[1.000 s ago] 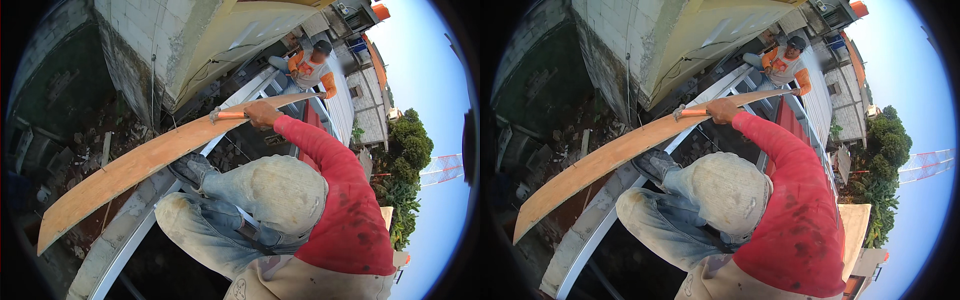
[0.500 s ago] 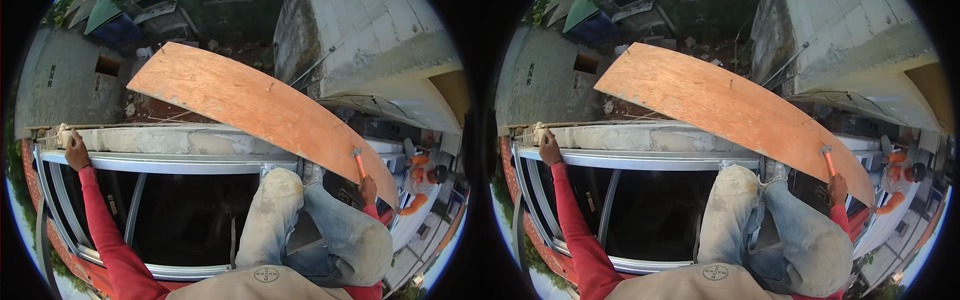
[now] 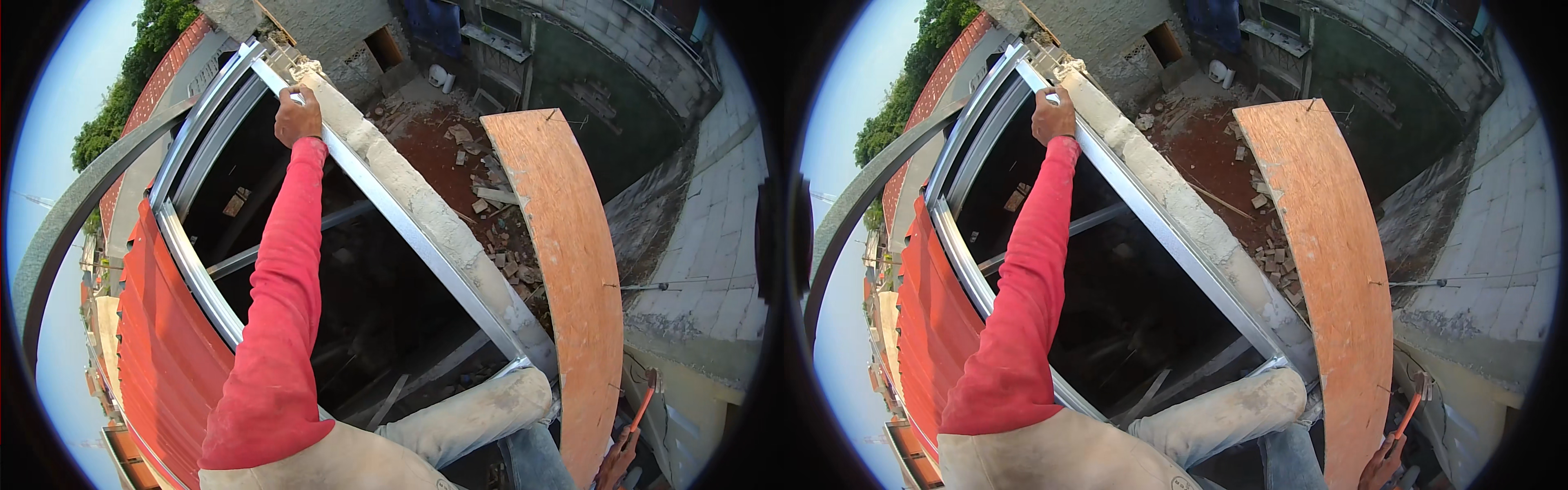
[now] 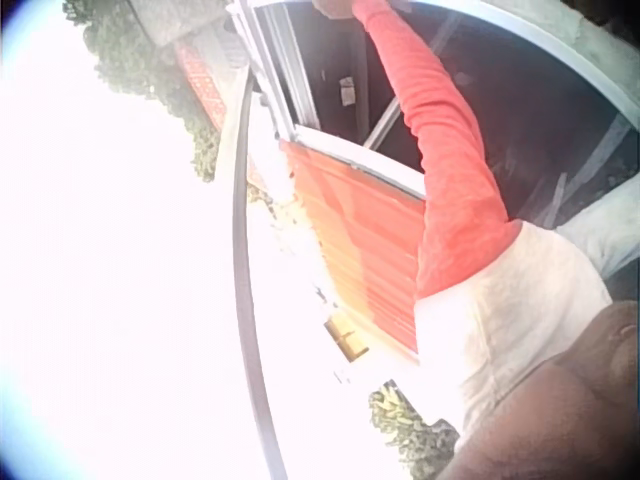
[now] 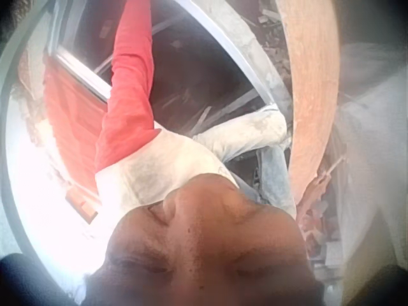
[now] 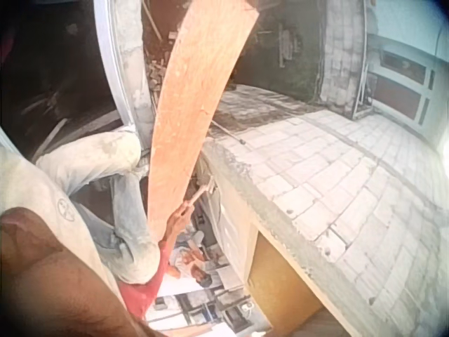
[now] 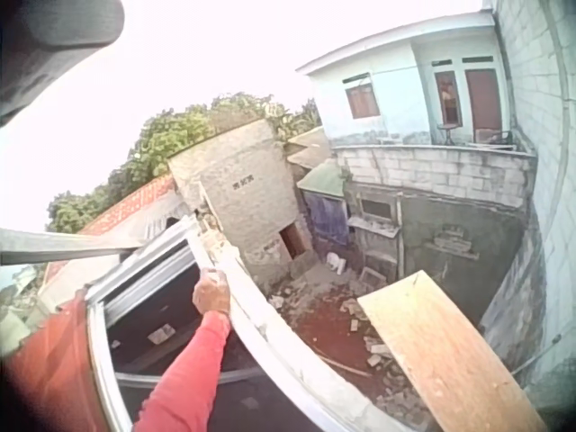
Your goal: The person hammers nails into a wooden plank to secure it to a metal frame on a rooftop. They repeatedly position the plank, drive nails with a hammer, and adjust the plank's placement along the frame.
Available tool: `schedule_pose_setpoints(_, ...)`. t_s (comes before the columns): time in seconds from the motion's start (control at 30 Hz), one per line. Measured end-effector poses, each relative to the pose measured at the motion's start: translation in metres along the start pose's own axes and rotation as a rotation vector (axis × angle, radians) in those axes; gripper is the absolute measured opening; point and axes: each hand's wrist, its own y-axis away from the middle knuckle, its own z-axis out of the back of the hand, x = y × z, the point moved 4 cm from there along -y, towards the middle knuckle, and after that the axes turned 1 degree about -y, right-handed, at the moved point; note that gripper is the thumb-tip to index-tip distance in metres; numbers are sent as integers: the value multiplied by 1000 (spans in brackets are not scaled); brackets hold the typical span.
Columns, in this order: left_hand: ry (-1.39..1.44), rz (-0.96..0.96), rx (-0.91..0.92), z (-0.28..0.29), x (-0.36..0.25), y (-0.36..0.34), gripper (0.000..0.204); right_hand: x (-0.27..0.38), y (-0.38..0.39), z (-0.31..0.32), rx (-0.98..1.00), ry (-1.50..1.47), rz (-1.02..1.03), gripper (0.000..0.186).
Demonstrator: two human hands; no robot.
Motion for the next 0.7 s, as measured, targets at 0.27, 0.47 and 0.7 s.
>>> schedule_pose_setpoints(0.27,58,457,208,-35,10,-61,65,348,-77,40,548,-467,297,25)
schedule_pose_setpoints(0.47,-71,525,224,-48,21,-84,60,574,-99,-100,906,-574,684,36)
schedule_pose_setpoints(0.7,125,469,311,-70,19,-87,50,784,-133,-217,563,-605,985,40)
